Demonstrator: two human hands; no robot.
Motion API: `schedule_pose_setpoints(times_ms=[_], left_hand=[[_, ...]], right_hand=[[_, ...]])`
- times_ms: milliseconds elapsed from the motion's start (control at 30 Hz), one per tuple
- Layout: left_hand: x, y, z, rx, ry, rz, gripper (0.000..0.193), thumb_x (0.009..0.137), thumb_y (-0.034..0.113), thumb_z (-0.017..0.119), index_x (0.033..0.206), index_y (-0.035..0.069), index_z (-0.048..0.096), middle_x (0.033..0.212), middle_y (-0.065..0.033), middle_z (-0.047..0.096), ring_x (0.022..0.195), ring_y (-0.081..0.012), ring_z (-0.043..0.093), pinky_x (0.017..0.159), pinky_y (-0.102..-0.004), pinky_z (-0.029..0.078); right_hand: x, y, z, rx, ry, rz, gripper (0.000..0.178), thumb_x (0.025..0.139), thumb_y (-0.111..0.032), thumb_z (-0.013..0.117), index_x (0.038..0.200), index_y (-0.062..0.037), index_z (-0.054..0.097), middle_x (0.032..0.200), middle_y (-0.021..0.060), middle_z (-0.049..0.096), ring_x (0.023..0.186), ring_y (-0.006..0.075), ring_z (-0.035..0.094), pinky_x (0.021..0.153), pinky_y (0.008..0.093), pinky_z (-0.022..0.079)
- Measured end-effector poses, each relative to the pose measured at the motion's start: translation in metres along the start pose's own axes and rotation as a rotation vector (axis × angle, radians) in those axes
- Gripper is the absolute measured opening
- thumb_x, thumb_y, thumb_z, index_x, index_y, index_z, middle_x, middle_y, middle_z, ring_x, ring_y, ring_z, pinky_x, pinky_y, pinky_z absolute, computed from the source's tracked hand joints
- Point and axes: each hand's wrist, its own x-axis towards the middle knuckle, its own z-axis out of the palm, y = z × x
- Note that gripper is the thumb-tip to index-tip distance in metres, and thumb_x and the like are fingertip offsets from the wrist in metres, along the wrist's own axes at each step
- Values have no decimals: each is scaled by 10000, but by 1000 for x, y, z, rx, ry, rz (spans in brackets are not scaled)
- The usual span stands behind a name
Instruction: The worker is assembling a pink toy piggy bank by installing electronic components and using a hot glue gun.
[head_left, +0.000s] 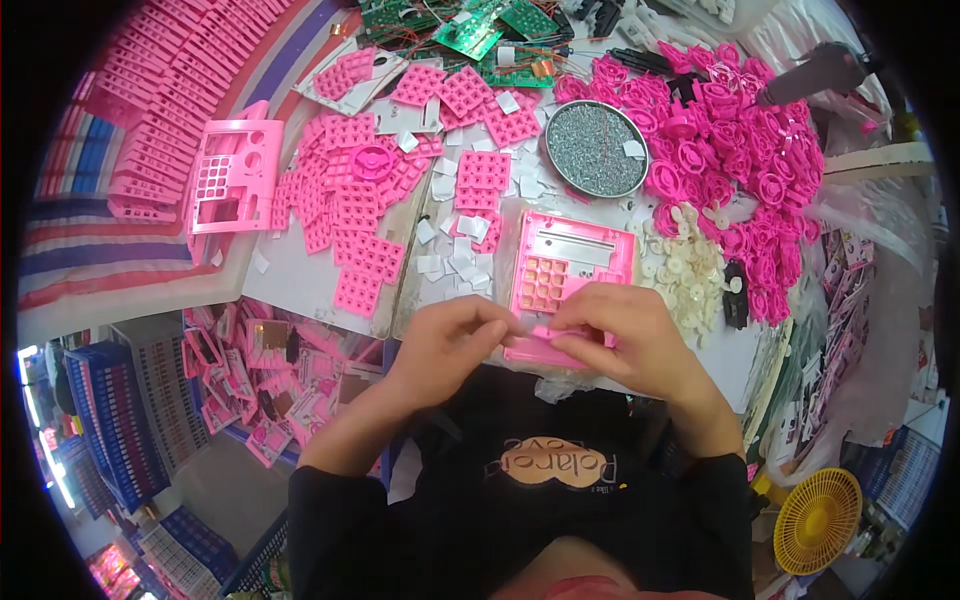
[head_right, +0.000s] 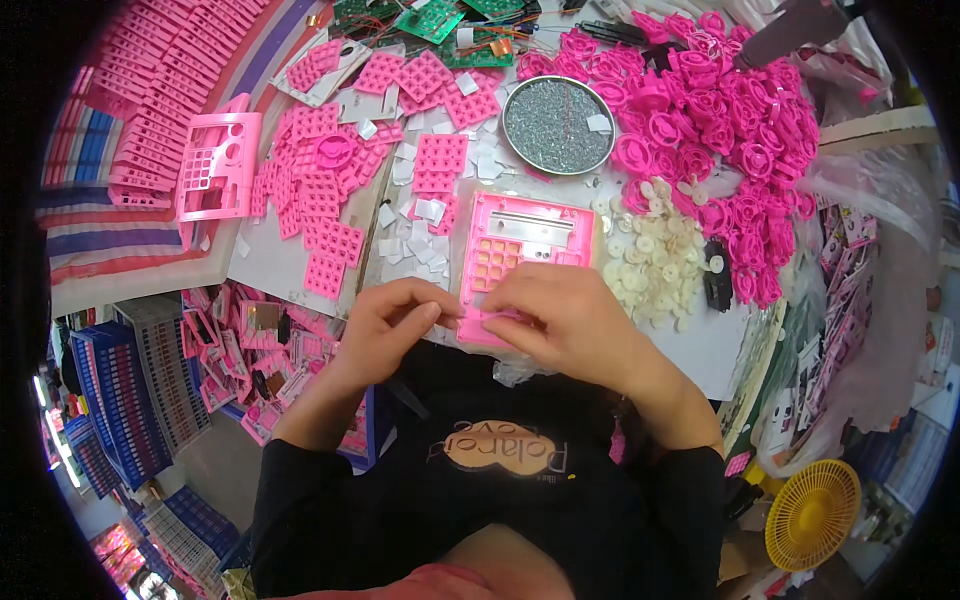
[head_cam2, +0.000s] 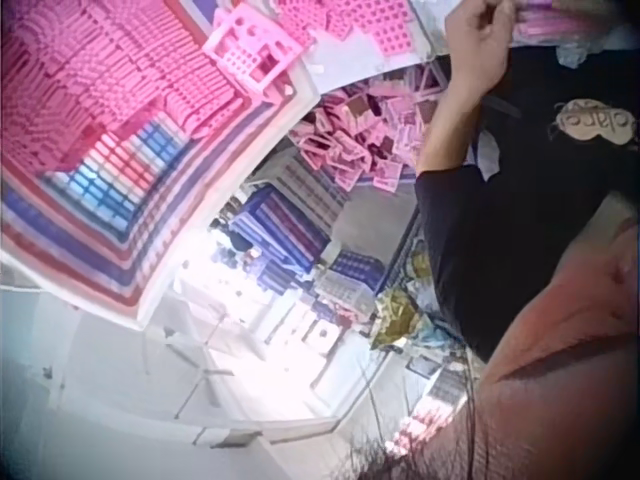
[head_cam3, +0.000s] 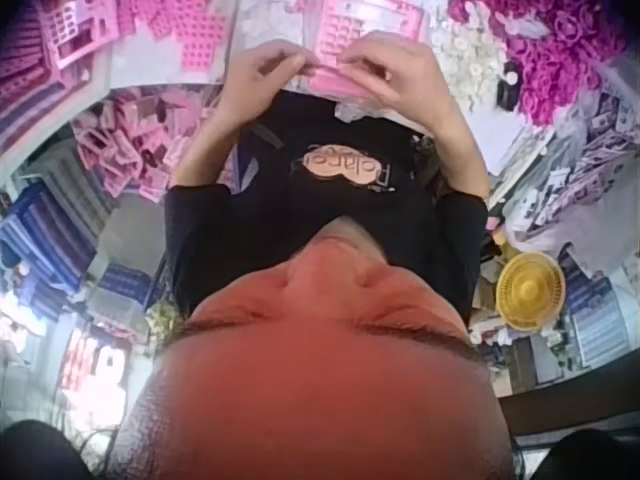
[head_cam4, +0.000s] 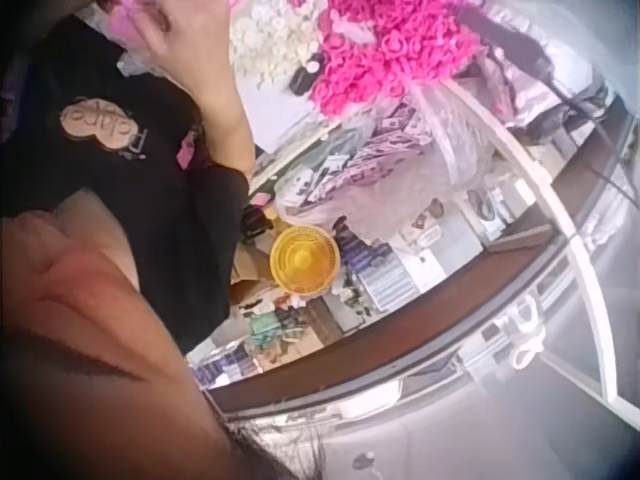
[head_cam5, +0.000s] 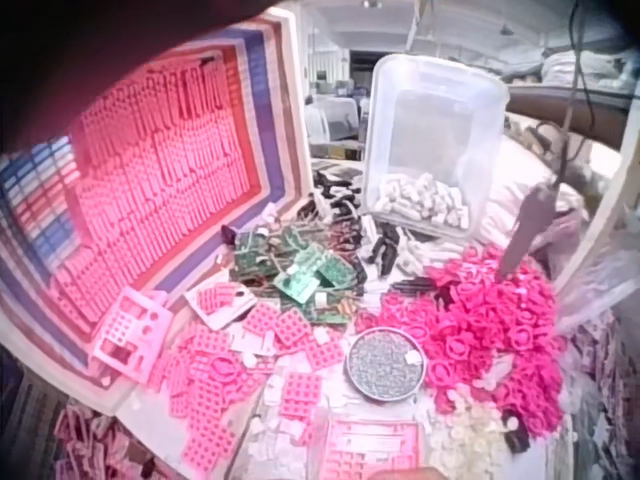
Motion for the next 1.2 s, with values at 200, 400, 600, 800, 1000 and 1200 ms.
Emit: schedule_pose_setpoints(times_ms=[200,400,600,800,1000,1200], left_hand=[[20,-19,12,700,136,528,203,789,9,728,986,31,684,1021,-115,686,934,-295,663,831,-405,517],[37,-29,17,897,97,703,255,736,59,760,982,66,691,1040,-75,661,982,-284,624,862,-441,496],[32,-25,8,990,66,725,252,753,100,765,995,82,694,1061,-66,654,1025,-276,603,912,-469,480],[62,13,-38,986,174,739,210,787,95,738,991,63,699,1029,-92,691,960,-292,641,899,-450,493],[182,57,-132,978,531,197,269,849,283,698,942,33,732,973,-149,723,964,-333,678,829,-432,514],[299,50,-115,1157,891,-170,478,800,470,751,962,21,748,1052,-172,737,1068,-338,679,972,-531,433]], right_hand=[[6,45,25,-61,8,210,165,850,-157,751,926,-23,692,829,125,669,710,289,663,648,370,529],[4,53,28,-294,67,164,205,816,-145,762,965,-46,661,931,122,642,818,300,644,701,392,524],[-10,39,17,-417,57,-9,432,801,-220,766,1172,-37,643,1195,163,606,1084,351,594,864,427,498],[-27,19,30,-585,-371,-38,850,802,-525,699,1397,45,492,1522,235,407,1446,390,338,1119,562,305],[-24,8,36,-669,-470,22,1056,728,-643,718,1447,74,428,1562,249,344,1486,404,257,1163,582,244],[-25,8,35,-681,-458,43,1057,720,-594,758,1451,84,409,1562,258,331,1487,410,248,1164,588,247]])
